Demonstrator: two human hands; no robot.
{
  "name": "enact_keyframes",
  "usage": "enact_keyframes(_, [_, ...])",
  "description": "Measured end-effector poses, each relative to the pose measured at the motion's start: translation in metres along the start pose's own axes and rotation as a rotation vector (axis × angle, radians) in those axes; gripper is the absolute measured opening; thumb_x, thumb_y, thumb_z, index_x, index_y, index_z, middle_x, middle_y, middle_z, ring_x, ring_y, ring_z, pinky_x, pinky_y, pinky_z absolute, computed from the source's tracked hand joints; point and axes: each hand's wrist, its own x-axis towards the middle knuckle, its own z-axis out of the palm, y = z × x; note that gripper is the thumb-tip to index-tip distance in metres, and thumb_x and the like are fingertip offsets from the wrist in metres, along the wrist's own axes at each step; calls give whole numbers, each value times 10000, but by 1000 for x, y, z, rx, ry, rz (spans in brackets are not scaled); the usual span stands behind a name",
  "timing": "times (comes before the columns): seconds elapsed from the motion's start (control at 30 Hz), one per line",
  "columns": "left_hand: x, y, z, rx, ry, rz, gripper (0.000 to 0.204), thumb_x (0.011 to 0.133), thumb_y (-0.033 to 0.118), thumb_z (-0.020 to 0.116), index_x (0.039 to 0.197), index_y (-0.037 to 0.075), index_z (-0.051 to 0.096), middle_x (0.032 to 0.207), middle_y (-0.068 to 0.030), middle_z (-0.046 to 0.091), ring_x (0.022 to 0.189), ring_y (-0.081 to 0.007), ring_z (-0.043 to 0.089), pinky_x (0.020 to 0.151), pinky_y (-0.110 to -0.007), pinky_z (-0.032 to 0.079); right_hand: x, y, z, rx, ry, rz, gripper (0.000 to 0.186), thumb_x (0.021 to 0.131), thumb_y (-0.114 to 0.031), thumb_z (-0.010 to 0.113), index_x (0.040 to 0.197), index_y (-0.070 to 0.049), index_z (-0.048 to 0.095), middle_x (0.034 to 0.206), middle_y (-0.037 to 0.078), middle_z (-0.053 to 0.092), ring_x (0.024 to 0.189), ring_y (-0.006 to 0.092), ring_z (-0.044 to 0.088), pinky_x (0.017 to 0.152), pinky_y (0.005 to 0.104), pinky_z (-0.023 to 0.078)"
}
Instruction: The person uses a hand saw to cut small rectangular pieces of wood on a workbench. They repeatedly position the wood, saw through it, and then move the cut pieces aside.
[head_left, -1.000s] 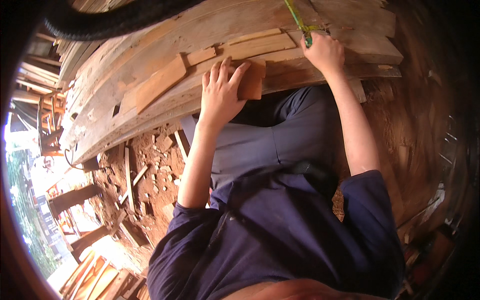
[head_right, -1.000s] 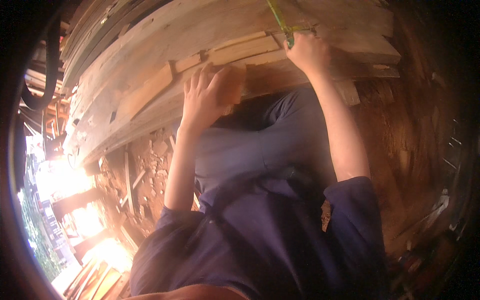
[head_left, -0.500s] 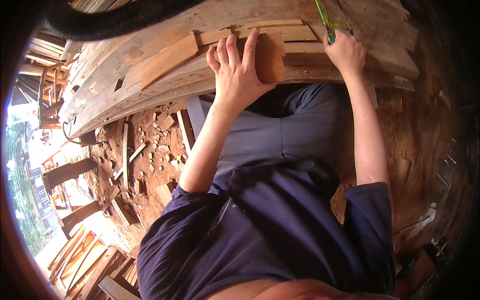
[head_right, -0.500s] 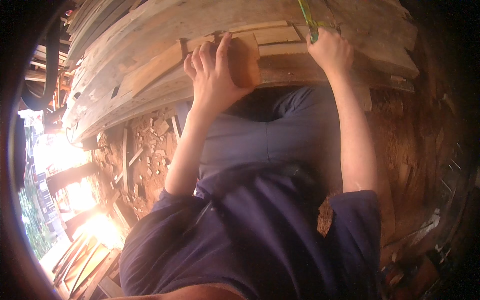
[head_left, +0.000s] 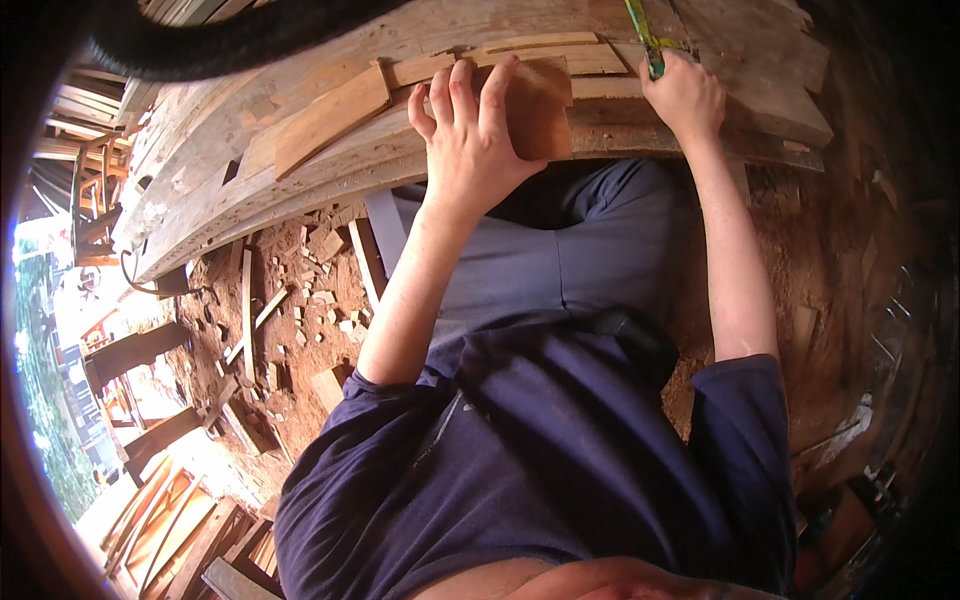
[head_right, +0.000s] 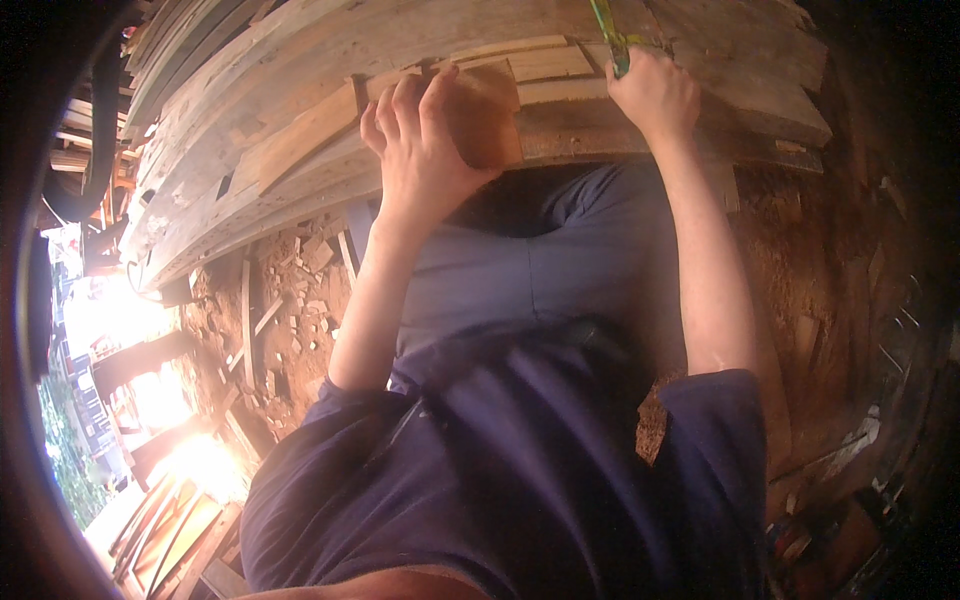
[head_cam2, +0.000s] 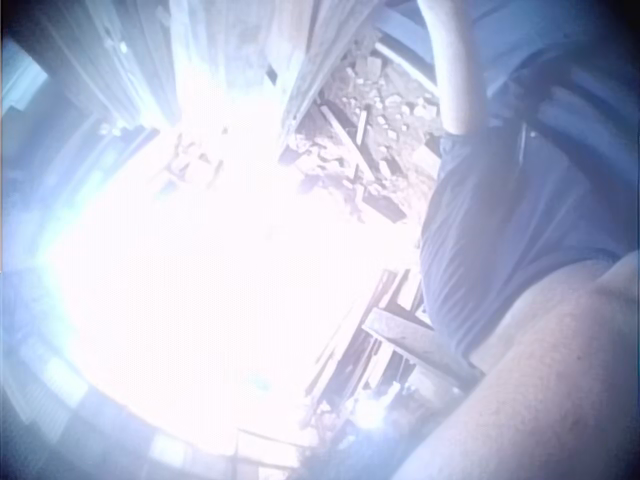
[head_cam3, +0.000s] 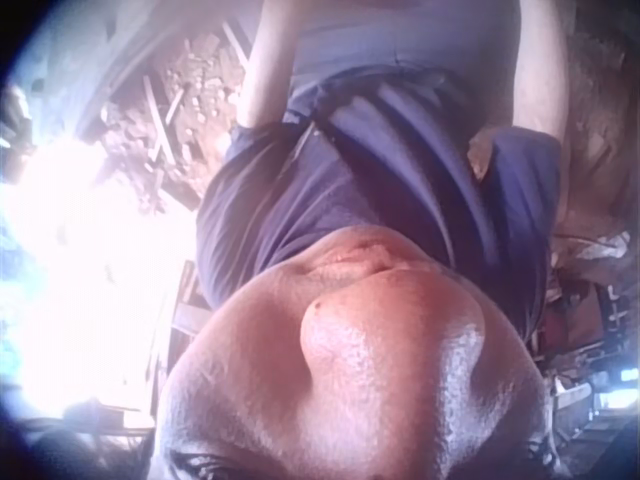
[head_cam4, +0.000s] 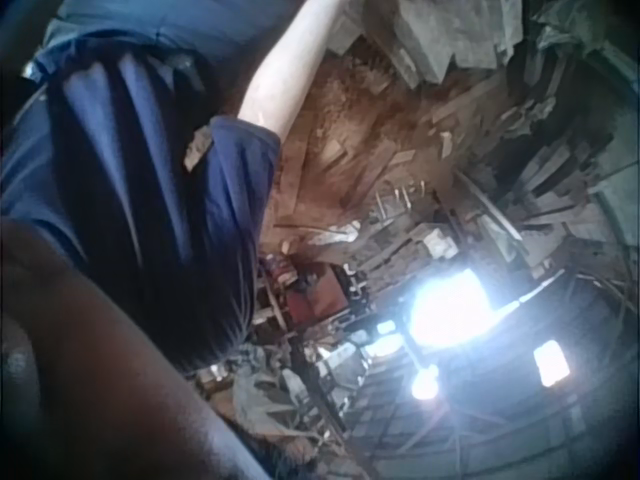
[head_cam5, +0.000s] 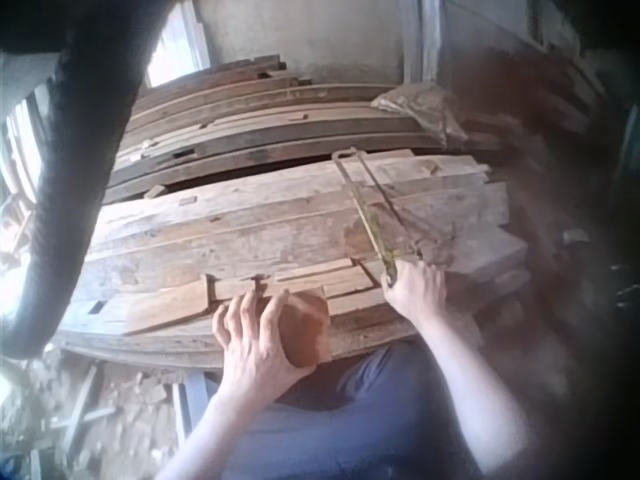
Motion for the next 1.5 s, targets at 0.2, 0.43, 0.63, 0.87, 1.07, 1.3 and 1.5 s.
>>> enact_keyframes(0.2, [-2,-17,10,48,-65,-27,1086,587,505,949,1423,48,428,1396,-209,486,1361,-393,432,1158,-615,234,1,0,0,-30,-30,16,336,922,-457,631,886,-141,736,817,168,738,793,410,726,703,529,582])
enact_keyframes(0.43, [21,-42,14,-21,-247,-85,791,679,642,864,1187,69,665,1395,-177,565,1312,-373,537,1093,-521,433,2,0,0,-60,-71,37,338,918,-473,632,914,-152,739,828,159,746,797,407,731,707,527,584])
enact_keyframes(0.63, [28,-54,3,-274,-11,3,416,870,408,811,1015,51,657,1110,-126,668,1063,-316,634,916,-425,526,1,-1,-1,-53,-53,44,350,916,-473,635,919,-139,740,823,165,744,792,410,730,708,529,589])
enact_keyframes(0.87, [-26,-10,-17,-1436,-49,-566,208,1033,228,669,1039,36,588,925,-59,601,824,-174,592,744,-278,470,1,1,2,-56,-61,40,355,916,-464,633,906,-124,735,824,170,743,791,411,729,708,532,591])
enact_keyframes(1.07, [-55,-7,3,-2265,-257,-851,200,1083,288,531,1027,96,543,932,-30,504,750,-154,480,721,-328,416,3,-1,2,-58,-50,30,356,917,-472,623,909,-134,735,835,157,747,799,411,730,712,530,592])
enact_keyframes(1.3, [-80,-21,40,-2504,-275,-999,260,1075,332,528,905,143,471,835,3,420,688,-135,400,671,-301,382,2,-5,-6,-83,-137,63,341,902,-446,650,975,-131,760,939,143,765,881,383,748,745,499,605])
enact_keyframes(1.5, [-87,-23,51,-2689,-305,-866,308,1095,364,453,867,156,452,790,6,370,659,-143,326,634,-316,322,3,-6,-8,-99,-151,72,353,912,-452,645,1019,-135,755,948,143,767,885,376,752,754,496,610])
